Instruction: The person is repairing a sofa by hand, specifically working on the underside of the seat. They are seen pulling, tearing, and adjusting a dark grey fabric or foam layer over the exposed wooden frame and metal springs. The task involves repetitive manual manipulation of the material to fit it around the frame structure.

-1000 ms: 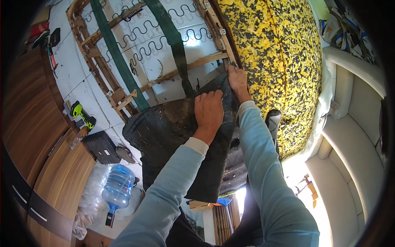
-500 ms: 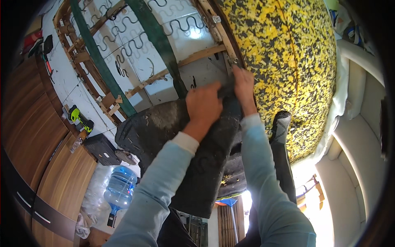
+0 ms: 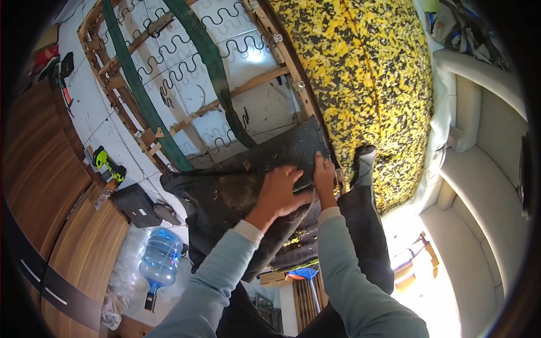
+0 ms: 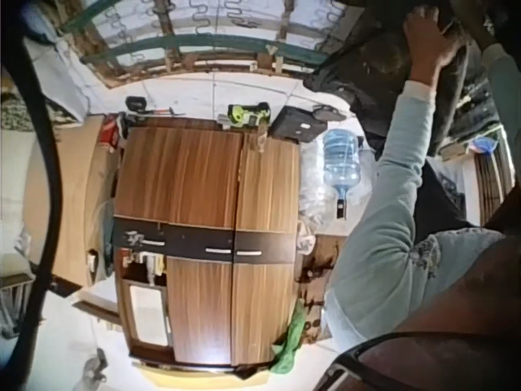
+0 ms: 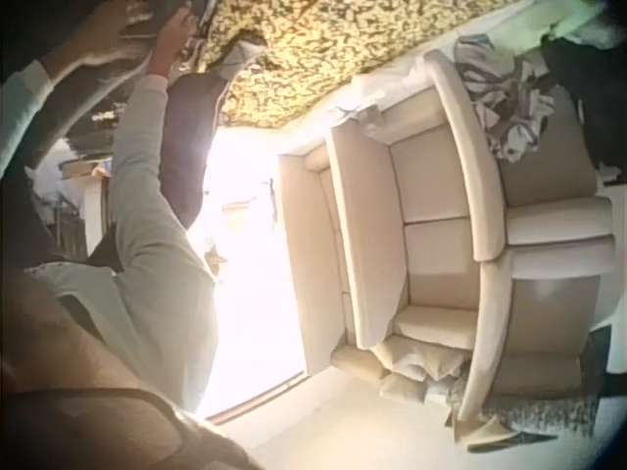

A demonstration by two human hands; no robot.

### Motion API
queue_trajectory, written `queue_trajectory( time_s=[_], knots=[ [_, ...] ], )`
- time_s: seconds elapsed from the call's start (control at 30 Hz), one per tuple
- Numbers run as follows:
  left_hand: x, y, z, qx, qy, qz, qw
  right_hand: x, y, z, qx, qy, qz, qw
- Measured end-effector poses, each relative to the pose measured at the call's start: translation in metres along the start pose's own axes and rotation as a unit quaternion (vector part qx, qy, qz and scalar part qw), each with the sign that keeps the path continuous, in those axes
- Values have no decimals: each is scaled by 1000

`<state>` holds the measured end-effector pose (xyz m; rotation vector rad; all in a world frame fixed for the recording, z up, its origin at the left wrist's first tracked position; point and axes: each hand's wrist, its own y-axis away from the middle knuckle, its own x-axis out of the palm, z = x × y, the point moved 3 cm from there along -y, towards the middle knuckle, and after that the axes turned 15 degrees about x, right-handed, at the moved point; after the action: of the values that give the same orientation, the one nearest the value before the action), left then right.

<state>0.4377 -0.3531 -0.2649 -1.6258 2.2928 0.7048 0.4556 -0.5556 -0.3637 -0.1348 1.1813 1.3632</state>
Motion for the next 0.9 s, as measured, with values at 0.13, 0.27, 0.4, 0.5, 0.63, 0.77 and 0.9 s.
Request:
queue_trajectory(
  time_s=[0.13, 0.27, 0.4, 0.5, 0.63, 0.77, 0.9],
  knots=[
    [-36, -42, 59, -82, -120, -61, 987, -8, -5, 47, -11, 156, -91, 984],
    [-15, -45, 80, -174, -133, 13, 976, -1, -45, 120, 7, 217, -50, 975],
    [7, -32, 61, -96, -174, -119, 973, 27, -71, 181, 204, 402, 139, 882],
    [8, -33, 44, -86, -222, -162, 958, 40, -90, 167, 221, 411, 123, 876],
    [4, -31, 41, -132, -143, -72, 978, 51, -97, 119, 163, 327, 91, 926],
    [3, -25, 38, -115, -140, -94, 979, 42, -82, 105, 133, 140, 153, 969],
    [16, -19, 15, -70, -130, -74, 986, 18, -70, 56, 52, -64, 107, 991]
  ],
)
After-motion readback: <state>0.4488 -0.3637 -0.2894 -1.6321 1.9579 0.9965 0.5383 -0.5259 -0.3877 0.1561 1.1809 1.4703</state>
